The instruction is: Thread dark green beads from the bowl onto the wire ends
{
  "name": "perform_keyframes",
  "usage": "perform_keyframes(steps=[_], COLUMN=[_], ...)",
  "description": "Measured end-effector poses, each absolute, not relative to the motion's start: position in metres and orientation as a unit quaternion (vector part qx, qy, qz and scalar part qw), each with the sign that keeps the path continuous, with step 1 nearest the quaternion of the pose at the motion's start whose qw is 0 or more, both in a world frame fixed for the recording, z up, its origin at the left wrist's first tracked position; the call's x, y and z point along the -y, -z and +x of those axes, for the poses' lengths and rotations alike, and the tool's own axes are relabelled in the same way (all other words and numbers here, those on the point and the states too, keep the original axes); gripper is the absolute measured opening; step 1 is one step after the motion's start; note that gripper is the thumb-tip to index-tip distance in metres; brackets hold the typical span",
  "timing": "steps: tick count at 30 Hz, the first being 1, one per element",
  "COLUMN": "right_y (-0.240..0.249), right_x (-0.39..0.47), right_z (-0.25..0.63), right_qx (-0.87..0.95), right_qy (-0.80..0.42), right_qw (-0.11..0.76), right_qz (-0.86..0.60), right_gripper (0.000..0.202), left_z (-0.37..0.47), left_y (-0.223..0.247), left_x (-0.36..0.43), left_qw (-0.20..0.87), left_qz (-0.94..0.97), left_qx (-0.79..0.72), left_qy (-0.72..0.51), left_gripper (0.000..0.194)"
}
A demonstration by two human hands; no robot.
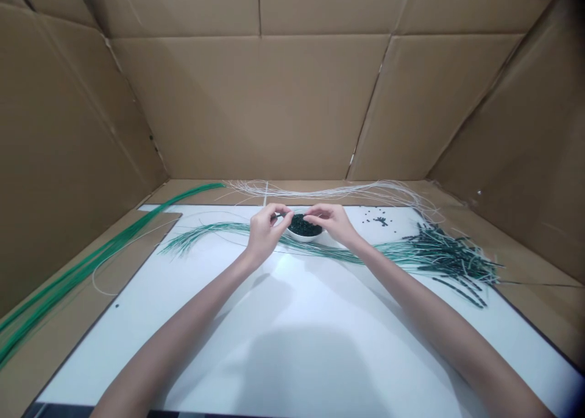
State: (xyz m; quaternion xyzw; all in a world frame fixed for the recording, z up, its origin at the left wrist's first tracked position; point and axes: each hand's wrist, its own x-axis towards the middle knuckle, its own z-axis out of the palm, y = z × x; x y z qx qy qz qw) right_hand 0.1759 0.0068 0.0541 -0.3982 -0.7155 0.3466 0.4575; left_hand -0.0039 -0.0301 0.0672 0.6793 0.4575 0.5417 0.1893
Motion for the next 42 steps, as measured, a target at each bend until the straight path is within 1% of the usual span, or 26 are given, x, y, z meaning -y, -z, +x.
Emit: perform_keyframes(steps=[3,5,11,24,28,33,36,39,42], right_y=[-0.064,-0.073,-0.095,-0.098,-0.099,-0.105,-0.107,-0.108,-0.108], right_x=[0.007,0.018,0.044,0.049,0.049,0.050,0.050,0.051,0.051], right_z=[0.176,0.175,0.175,0.178,0.179,0.185,0.187,0.188,0.188], right_qx=[0.680,0.667,0.642,0.665,0.694,0.791,0.833,0.849,0.847], right_qy=[-0.399,-0.416,-0.406,-0.374,-0.316,-0.140,-0.051,-0.035,-0.052], right_qw=[0.496,0.512,0.566,0.565,0.558,0.505,0.463,0.431,0.426], right_qz=[-0.364,-0.346,-0.321,-0.314,-0.327,-0.316,-0.299,-0.305,-0.314], right_gripper=[0.020,0.018,0.012,0.009,0.009,0.005,0.007,0.010,0.011], left_z=[-0.003,-0.001,0.004,0.006,0.006,0.005,0.005,0.006,0.006], left_y=[-0.071,-0.076,-0.091,-0.092,-0.092,-0.092,-0.091,-0.089,-0.088], left_x=[0.035,0.041,0.061,0.065,0.064,0.062,0.061,0.060,0.060], left_qw=[0.180,0.171,0.117,0.107,0.089,0.044,0.019,0.012,0.013], left_qz=[0.685,0.691,0.712,0.738,0.745,0.762,0.779,0.789,0.790], left_qx=[-0.440,-0.421,-0.358,-0.330,-0.332,-0.326,-0.312,-0.300,-0.298], left_qy=[-0.552,-0.562,-0.592,-0.578,-0.571,-0.558,-0.543,-0.536,-0.535], left_gripper=[0.013,0.012,0.008,0.005,0.003,0.004,0.005,0.006,0.007])
